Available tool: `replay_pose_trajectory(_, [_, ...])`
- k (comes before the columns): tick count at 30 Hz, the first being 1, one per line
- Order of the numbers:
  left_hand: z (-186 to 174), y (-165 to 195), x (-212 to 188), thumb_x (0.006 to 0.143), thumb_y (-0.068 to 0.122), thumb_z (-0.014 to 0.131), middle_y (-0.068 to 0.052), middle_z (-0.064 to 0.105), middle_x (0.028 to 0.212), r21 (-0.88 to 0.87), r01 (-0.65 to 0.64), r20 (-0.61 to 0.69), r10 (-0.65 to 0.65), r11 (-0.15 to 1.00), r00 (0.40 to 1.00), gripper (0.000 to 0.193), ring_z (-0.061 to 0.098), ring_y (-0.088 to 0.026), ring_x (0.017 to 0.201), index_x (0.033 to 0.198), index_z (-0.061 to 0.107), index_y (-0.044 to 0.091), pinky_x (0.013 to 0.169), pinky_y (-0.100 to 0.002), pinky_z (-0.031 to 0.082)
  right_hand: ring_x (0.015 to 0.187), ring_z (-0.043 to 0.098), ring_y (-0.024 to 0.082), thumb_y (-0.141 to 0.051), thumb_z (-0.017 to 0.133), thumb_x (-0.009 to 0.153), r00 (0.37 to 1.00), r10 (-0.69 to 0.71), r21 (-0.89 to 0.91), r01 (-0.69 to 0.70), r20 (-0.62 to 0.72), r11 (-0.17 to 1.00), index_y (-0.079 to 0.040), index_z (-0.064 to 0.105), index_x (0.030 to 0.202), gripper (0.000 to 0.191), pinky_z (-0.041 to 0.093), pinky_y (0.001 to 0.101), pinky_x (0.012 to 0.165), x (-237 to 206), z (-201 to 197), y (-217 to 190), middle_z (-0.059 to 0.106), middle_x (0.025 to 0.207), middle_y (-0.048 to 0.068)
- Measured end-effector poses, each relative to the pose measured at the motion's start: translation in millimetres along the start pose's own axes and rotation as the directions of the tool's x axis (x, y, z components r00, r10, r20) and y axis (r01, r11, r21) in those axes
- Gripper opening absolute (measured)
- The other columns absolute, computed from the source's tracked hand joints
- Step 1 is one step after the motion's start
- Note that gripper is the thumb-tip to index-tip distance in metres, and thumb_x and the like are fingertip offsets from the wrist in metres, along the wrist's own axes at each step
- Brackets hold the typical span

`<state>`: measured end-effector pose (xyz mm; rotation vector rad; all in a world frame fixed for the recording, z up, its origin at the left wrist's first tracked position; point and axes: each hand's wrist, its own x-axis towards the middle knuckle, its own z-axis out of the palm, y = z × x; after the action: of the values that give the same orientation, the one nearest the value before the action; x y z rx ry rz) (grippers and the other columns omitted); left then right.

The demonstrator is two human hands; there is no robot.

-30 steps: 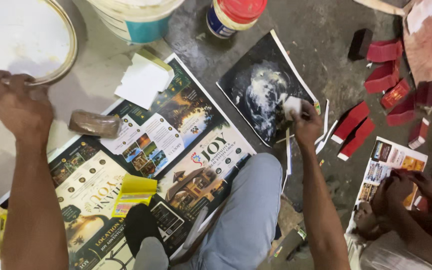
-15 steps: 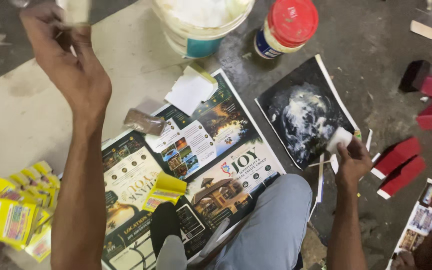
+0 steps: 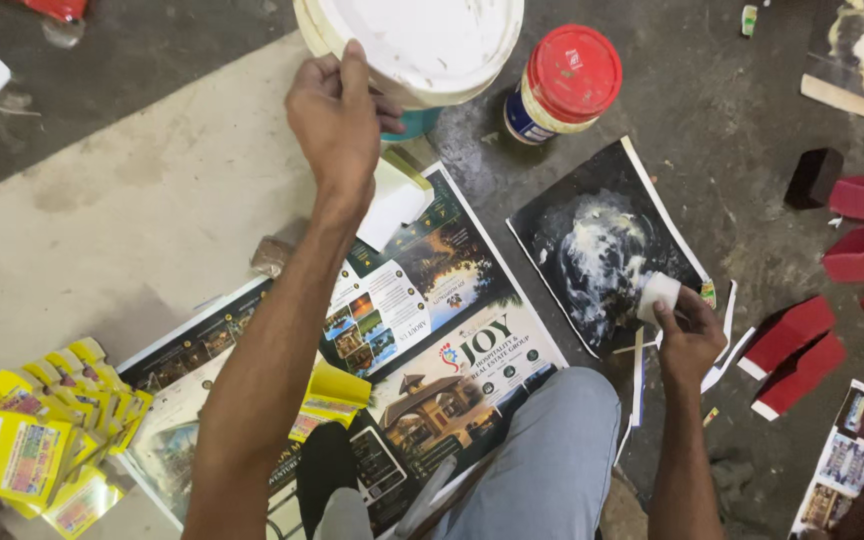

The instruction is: The person sits on the floor and folds yellow paper packets, then applies a white paste to the edges using a small brush. They press the packets together to seal them and place the finished packs into a stack.

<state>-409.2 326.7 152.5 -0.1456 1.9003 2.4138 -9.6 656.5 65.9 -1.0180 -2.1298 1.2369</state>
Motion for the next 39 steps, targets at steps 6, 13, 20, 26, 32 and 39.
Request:
replay_pose_trajectory(6, [-11,7,20,0.096,0.012,0.07,-0.014,0.073,0.068,-0.004,-0.19,-0.095,0.189,0.982,0.977,0.028,0.072,-0.016,0.051,0.108,0.055,-0.008,0.043,-0.029,0.06,0.107,0.072,0.02,-0.002,0.076,0.098,1.0,-0.028,0.016,0.028,0.004,0.999,0.005,0.066,0.131,0.035,0.058,0.032,0.095,-7,-3,1,0.073,0.12,0.014])
replay_pose_trajectory(13, [-21,15,39,0.091,0.016,0.078,-0.019,0.072,0.089,0.479,-0.156,-0.198,0.279,0.864,0.939,0.03,0.072,-0.024,0.073,0.101,0.062,-0.008,0.063,-0.041,0.058,0.107,0.072,0.02,-0.005,0.077,0.098,0.999,-0.037,-0.01,0.037,-0.014,0.999,0.005,0.066,0.133,0.038,0.059,0.032,0.094,-9,-6,5,0.073,0.12,0.014])
replay_pose_trajectory(20, [-38,7,30,0.096,0.01,0.074,-0.014,0.055,0.138,0.689,-0.713,0.503,0.621,0.132,0.601,0.03,0.042,-0.039,0.14,0.126,0.07,0.011,0.111,-0.054,0.041,0.103,0.071,0.019,-0.008,0.078,0.095,0.998,-0.038,-0.114,0.032,-0.051,0.993,0.001,0.069,0.132,0.039,0.057,0.0309,0.09,-9,-4,6,0.073,0.119,0.015])
replay_pose_trajectory(26, [-49,9,18,0.083,0.02,0.088,-0.019,0.053,0.137,0.612,-0.784,0.655,0.491,0.1,0.574,0.047,0.04,-0.044,0.14,0.124,0.068,0.007,0.111,-0.059,0.037,0.102,0.071,0.019,-0.01,0.078,0.095,0.998,-0.026,-0.128,0.019,-0.053,0.992,0.0,0.068,0.132,0.04,0.058,0.031,0.088,-13,1,6,0.073,0.118,0.016])
replay_pose_trajectory(32, [-63,-8,37,0.082,0.016,0.094,-0.017,0.054,0.149,0.564,-0.822,0.694,0.496,0.075,0.522,0.062,0.043,-0.043,0.151,0.138,0.067,0.011,0.127,-0.052,0.037,0.102,0.07,0.022,-0.008,0.079,0.092,0.997,-0.031,-0.152,0.02,-0.071,0.988,0.001,0.067,0.131,0.042,0.057,0.0337,0.089,-5,-2,31,0.073,0.116,0.018])
replay_pose_trajectory(39, [-93,3,20,0.094,0.001,0.076,-0.017,0.057,0.139,0.488,-0.859,0.756,0.417,0.154,0.504,0.042,0.053,-0.036,0.138,0.133,0.06,0.001,0.12,-0.041,0.042,0.095,0.07,0.021,-0.015,0.086,0.086,0.954,-0.246,-0.276,0.192,-0.174,0.942,-0.005,0.07,0.127,0.045,0.057,0.0331,0.084,-3,-15,47,0.071,0.113,0.014])
